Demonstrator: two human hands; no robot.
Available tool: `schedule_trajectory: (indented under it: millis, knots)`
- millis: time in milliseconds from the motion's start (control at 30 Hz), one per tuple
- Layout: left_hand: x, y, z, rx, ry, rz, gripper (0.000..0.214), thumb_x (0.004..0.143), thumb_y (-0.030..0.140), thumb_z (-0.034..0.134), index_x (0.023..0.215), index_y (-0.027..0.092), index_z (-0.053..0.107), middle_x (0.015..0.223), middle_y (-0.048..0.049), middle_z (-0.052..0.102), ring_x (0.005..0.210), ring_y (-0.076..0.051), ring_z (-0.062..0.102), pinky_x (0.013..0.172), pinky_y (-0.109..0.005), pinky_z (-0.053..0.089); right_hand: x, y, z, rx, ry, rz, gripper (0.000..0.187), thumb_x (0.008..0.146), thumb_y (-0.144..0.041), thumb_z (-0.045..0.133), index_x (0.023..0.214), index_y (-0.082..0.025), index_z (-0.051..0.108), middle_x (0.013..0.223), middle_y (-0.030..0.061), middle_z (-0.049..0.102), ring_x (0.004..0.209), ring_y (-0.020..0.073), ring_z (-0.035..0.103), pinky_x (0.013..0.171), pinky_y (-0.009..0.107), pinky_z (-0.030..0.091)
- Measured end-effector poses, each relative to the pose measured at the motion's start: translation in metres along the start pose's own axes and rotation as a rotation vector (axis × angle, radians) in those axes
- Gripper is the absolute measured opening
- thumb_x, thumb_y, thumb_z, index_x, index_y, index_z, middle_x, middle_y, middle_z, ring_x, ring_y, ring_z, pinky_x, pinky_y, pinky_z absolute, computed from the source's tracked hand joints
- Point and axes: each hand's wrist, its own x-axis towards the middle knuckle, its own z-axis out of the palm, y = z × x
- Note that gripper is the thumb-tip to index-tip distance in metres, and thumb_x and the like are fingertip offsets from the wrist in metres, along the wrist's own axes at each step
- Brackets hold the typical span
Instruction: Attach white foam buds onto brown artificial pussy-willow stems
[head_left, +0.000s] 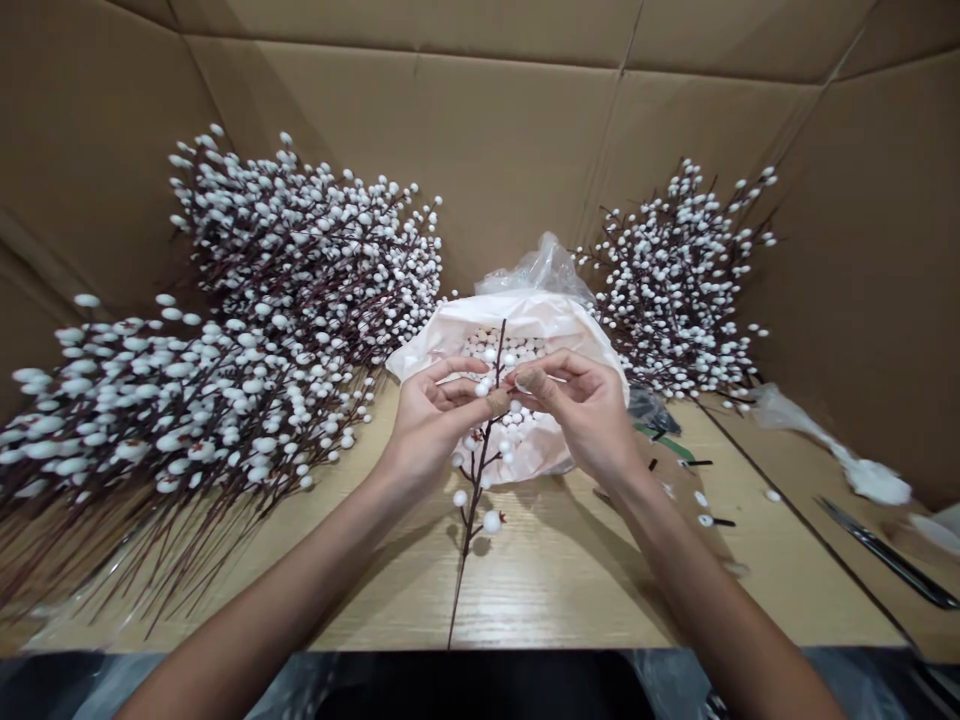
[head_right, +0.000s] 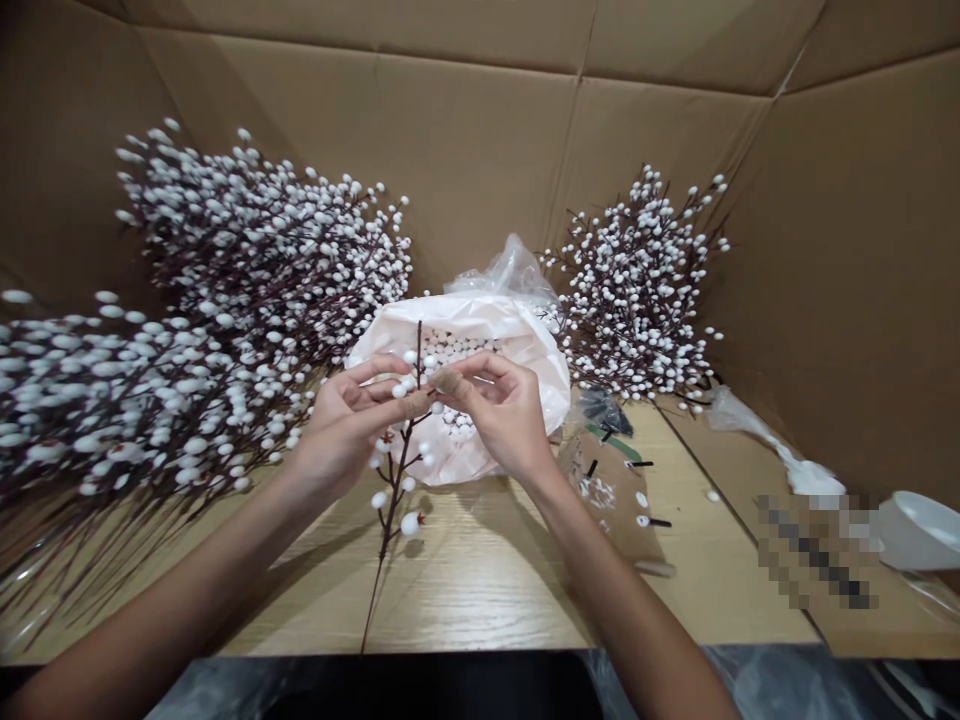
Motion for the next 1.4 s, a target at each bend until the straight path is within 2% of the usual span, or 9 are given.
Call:
schedule_trajectory:
  millis: [300, 633, 933, 1167, 1400]
  knots:
    - [0.001, -0.002, 0.0, -0.005, 0.015, 0.004, 0.034, 0.055, 0.014, 0.08, 0.08, 0.015, 0.057, 0.057, 0.0026, 0.065, 0.051, -0.009, 0.06, 0.049, -0.016, 0.044, 0.0, 0.003, 0.001, -0.038, 0.024, -0.002, 0.02, 0.063, -0.034, 0.077, 0.067, -0.018, 0.068, 0.075, 0.0026, 0.07, 0.065, 0.0121, 0.064, 0.065, 0.028, 0.056]
    - [0.001, -0.002, 0.0, 0.016, 0.026, 0.027, 0.035, 0.054, 0.015, 0.081, 0.076, 0.014, 0.055, 0.058, 0.002, 0.064, 0.055, -0.011, 0.062, 0.055, -0.02, 0.047, 0.0, 0.005, 0.001, -0.041, 0.014, -0.044, 0.017, 0.064, -0.03, 0.077, 0.063, -0.017, 0.067, 0.073, 0.0028, 0.07, 0.065, 0.012, 0.064, 0.061, 0.026, 0.055]
    - [0.002, 0.0, 0.001, -0.033, 0.034, 0.014, 0.034, 0.05, 0.011, 0.081, 0.071, 0.013, 0.055, 0.049, 0.0078, 0.056, 0.043, -0.003, 0.049, 0.046, -0.013, 0.04, 0.002, 0.01, -0.001, -0.038, -0.003, -0.057, 0.017, 0.063, -0.03, 0.078, 0.062, -0.017, 0.067, 0.073, 0.0031, 0.07, 0.065, 0.0117, 0.063, 0.061, 0.025, 0.054]
    - [0.003, -0.001, 0.0, 0.009, 0.081, 0.016, 0.033, 0.047, 0.012, 0.082, 0.069, 0.013, 0.057, 0.053, 0.0058, 0.057, 0.047, -0.006, 0.053, 0.05, -0.017, 0.043, 0.002, 0.01, 0.001, -0.072, 0.012, -0.032, 0.023, 0.06, -0.037, 0.078, 0.06, -0.018, 0.066, 0.075, 0.0037, 0.069, 0.067, 0.0139, 0.063, 0.063, 0.03, 0.054]
    - [0.004, -0.003, -0.002, 0.017, 0.073, 0.001, 0.034, 0.046, 0.014, 0.082, 0.068, 0.014, 0.056, 0.055, 0.0046, 0.059, 0.048, -0.008, 0.057, 0.051, -0.018, 0.045, 0.001, 0.012, 0.001, -0.08, 0.015, -0.03, 0.022, 0.059, -0.036, 0.078, 0.06, -0.018, 0.065, 0.075, 0.0041, 0.07, 0.067, 0.0144, 0.064, 0.062, 0.031, 0.054]
